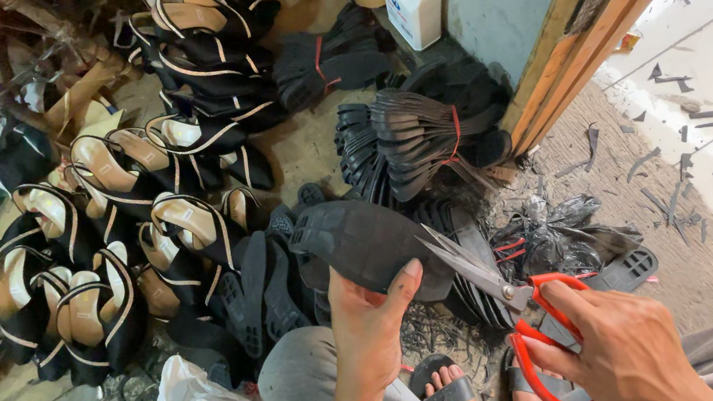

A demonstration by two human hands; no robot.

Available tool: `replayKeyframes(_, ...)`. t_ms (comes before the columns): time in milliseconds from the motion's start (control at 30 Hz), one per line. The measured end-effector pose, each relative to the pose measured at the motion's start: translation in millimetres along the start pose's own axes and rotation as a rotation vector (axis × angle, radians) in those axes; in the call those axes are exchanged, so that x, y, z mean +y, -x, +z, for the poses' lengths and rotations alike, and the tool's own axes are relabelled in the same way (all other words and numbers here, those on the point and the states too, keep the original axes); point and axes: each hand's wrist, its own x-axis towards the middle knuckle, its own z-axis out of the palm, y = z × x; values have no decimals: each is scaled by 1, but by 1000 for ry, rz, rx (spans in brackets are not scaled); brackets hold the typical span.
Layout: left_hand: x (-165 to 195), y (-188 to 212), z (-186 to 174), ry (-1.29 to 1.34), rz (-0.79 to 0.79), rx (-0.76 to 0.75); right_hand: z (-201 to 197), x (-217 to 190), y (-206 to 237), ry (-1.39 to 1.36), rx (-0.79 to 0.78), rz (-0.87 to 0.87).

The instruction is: The person sits on the floor and uses red-handled scissors to trim the edges of black shoe soles. They hold each sole in the left hand and cut along the perimeter with the right hand, then place the trimmed sole into a pile.

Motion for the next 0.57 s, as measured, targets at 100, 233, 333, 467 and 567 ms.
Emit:
replayKeyframes(100, -1, 0, -4, 58, -5, -12, 4, 10, 3, -43, -74, 56)
replayKeyframes(233, -5, -1, -9, 178, 15, 8, 8, 23, 3, -80, -51, 151)
replayKeyframes(333, -5, -2, -12, 154, 20, 31, 10, 22, 6, -36, -130, 237)
replayKeyframes(467, -3, 5, -8, 13, 30, -5, 10, 6, 12, -28, 165, -67)
replayKeyframes(567, 0, 5, 1, -46, 55, -34, 7, -13, 7, 13, 137, 11)
